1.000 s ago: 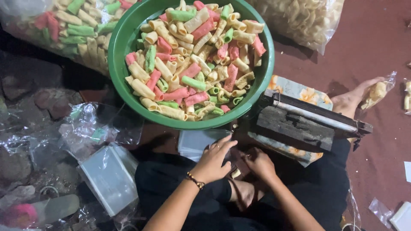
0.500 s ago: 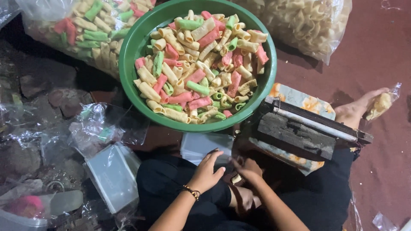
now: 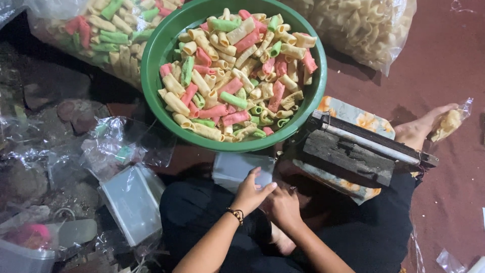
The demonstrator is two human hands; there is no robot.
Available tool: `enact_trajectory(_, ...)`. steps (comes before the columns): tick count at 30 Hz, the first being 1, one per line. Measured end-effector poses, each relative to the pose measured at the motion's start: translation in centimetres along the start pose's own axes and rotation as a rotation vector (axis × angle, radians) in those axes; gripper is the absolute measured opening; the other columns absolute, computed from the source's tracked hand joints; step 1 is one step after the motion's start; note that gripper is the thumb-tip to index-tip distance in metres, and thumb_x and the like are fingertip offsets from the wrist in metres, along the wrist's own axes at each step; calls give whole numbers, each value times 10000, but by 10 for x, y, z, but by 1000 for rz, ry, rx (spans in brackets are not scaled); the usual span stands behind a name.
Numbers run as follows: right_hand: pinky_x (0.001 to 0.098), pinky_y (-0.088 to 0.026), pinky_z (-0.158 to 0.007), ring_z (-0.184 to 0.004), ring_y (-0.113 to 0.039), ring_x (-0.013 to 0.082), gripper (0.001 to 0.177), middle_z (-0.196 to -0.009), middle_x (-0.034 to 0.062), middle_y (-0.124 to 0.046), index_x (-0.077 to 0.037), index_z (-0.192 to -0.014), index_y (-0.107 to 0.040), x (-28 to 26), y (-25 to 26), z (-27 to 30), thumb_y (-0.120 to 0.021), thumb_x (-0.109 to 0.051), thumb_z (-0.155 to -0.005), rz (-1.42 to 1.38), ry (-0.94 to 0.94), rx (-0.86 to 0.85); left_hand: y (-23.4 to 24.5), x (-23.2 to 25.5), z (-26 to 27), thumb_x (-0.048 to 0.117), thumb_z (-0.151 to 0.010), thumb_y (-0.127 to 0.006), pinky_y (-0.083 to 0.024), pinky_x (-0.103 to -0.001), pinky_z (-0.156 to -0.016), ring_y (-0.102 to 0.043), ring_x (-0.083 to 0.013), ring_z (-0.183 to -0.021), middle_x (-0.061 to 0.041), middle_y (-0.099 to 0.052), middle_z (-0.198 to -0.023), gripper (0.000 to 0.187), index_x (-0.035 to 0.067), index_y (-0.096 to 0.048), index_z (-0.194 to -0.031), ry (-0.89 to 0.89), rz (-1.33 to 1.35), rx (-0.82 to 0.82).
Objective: Manually filling small plastic bags with snacks and sealing them using a heat sealer.
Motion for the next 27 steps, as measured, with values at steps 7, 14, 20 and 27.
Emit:
enact_trajectory(7, 500, -458, -950, -908, -617, 244, 171, -988, 39, -656, -133, -814, -648, -34, 115, 9, -709, -247, -702, 114, 333, 457, 20, 36, 8, 104, -772, -762, -589, -254, -738, -747, -132, -774, -104, -655, -1333, 671, 64, -518, -1396, -105, 250, 8)
enact_trajectory(14, 459, -449, -1077, -1345, -554, 341, 552, -1439, 169, -562, -81, -1122, -663, -39, 179, 17, -885, -343, -690, -570, 375, 270, 74, 107, 46, -42, -853, -661, -520, -202, -609, -732, -120, -747, -101, -796, -961, 720, 83, -397, -1511, -172, 388, -43)
enact_trajectory(20, 359, -527, -886, -996, -660, 223, 349, -1182, 113, -753, 7, -1082, -736, -33, 184, 3, -794, -161, -782, -777, 429, -45, 104, 135, 70, -15, -811, -746, -526, -210, -591, -665, -110, -593, -59, -758, -784, 579, 18, -593, -1368, -327, 317, -240)
enact_trajectory(27, 365, -477, -722, -739, -578, 184, 140, -813, 94, -640, -62, -887, -594, -47, 175, -11, -605, -136, -1006, -1879, -87, 151, 101, 87, 90, 249, -806, -727, -478, -328, -942, -603, -179, -1062, -80, -650, -1241, 407, 38, -624, -1139, -393, 472, -267)
Point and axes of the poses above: each hand's wrist, its own z-axis away from the middle knuckle, its own y-axis out of the back of the hand, x = y × z, the point moved 2 cm from there along -z, towards the middle knuckle
